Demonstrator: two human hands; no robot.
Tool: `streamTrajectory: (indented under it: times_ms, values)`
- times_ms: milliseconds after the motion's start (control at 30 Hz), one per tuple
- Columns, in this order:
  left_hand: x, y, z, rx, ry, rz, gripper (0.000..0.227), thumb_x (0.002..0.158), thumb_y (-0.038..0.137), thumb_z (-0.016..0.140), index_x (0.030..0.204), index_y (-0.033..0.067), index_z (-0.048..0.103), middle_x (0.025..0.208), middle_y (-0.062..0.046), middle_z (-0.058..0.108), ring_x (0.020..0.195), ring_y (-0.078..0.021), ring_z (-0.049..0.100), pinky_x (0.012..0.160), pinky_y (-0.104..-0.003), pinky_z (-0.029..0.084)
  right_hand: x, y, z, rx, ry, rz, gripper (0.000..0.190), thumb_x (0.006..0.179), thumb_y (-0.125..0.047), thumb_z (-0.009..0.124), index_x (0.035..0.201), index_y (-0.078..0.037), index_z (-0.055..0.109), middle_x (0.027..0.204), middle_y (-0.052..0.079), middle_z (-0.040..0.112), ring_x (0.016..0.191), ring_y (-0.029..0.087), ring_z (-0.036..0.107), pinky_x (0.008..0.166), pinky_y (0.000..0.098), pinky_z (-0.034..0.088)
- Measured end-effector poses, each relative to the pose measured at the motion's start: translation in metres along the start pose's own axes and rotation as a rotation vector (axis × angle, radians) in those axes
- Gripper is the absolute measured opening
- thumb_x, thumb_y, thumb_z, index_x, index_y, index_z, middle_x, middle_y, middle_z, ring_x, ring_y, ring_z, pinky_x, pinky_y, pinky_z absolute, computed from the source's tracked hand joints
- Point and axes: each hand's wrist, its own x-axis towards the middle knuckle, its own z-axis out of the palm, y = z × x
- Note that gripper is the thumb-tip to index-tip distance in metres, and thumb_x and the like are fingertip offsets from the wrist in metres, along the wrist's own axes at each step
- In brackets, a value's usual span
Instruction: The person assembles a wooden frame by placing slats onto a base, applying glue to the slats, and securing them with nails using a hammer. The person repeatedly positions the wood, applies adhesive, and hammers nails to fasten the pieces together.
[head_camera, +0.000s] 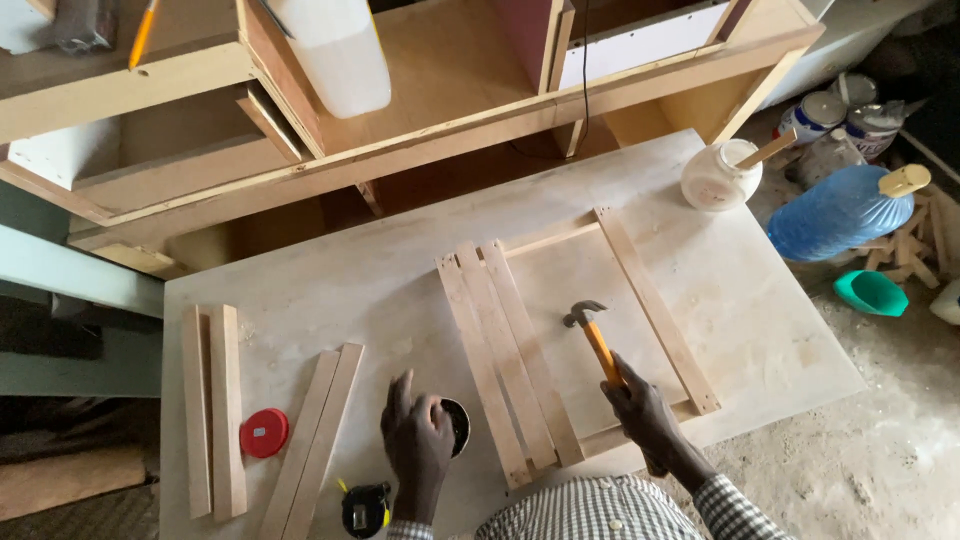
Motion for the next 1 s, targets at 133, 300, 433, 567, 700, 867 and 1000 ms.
streamTrajectory:
  times_ms: [133,300,433,567,700,867,1000]
  values:
    - [-0.024,-0.027,0.018,0.148,-0.293,-0.042,0.046,0.064,0.014,0.07,0.108,0.009,0.055,0.128,-0.011,0.041,0.123,-0.0284,0.033,0.09,-0.041,0.038,0.004,0.016,0.002,-0.04,0.037,-0.071,0.05,0.078,-0.023,0.053,0.127,-0.015,0.043,0.054,0.006,0.053,0.044,0.016,0.047,0.042,0.0297,0.037]
    - [-0.015,-0.03,0.03,0.122,-0.239,-0.07,0.009,0.062,0.008,0.066,0.064,0.0147,0.061,0.113,-0.008,0.055,0.11,-0.0247,0.048,0.074,-0.043,0.045,0.011,0.016,0.003,0.018,0.054,-0.039,0.049,0.075,-0.022,0.054,0.124,-0.016,0.047,0.056,0.007,0.05,0.043,0.017,0.045,0.04,0.0305,0.038]
    - [-0.022,-0.027,0.02,0.099,-0.238,-0.014,0.007,0.07,0.008,0.06,0.068,0.0109,0.054,0.117,-0.01,0.052,0.114,-0.023,0.046,0.078,-0.04,0.044,-0.002,-0.004,-0.006,0.117,-0.007,-0.007,0.046,0.079,-0.017,0.052,0.125,-0.016,0.045,0.055,0.008,0.047,0.042,0.017,0.043,0.035,0.0293,0.043]
    - [-0.019,-0.024,0.011,0.154,-0.251,0.015,0.018,0.072,0.015,0.061,0.088,0.0096,0.053,0.126,-0.013,0.042,0.117,-0.0269,0.042,0.08,-0.04,0.044,0.008,0.01,-0.001,0.003,0.043,-0.016,0.042,0.077,-0.021,0.052,0.119,-0.016,0.049,0.059,0.007,0.051,0.045,0.018,0.046,0.04,0.0306,0.039]
    - [-0.018,-0.03,0.014,0.113,-0.294,-0.005,0.02,0.069,0.014,0.066,0.087,0.0079,0.061,0.12,-0.01,0.049,0.112,-0.0265,0.046,0.08,-0.042,0.043,0.006,0.007,0.001,-0.014,0.052,-0.021,0.045,0.076,-0.022,0.054,0.12,-0.015,0.048,0.056,0.007,0.051,0.038,0.019,0.048,0.037,0.0317,0.041]
    - [-0.013,-0.017,-0.001,-0.027,-0.183,-0.008,0.008,0.069,0.006,0.061,0.065,0.0124,0.058,0.113,-0.009,0.057,0.105,-0.0252,0.052,0.073,-0.041,0.044,0.002,-0.003,0.0,0.045,0.03,0.038,0.047,0.078,-0.019,0.054,0.124,-0.015,0.046,0.057,0.008,0.051,0.041,0.017,0.045,0.036,0.0291,0.04]
    - [-0.008,-0.017,-0.009,-0.226,-0.202,-0.166,0.009,0.063,0.01,0.058,0.057,0.0118,0.052,0.112,-0.009,0.059,0.105,-0.0228,0.054,0.081,-0.038,0.04,0.003,-0.002,0.002,0.055,0.056,0.045,0.049,0.076,-0.019,0.055,0.124,-0.013,0.046,0.056,0.006,0.047,0.038,0.017,0.045,0.034,0.0293,0.04]
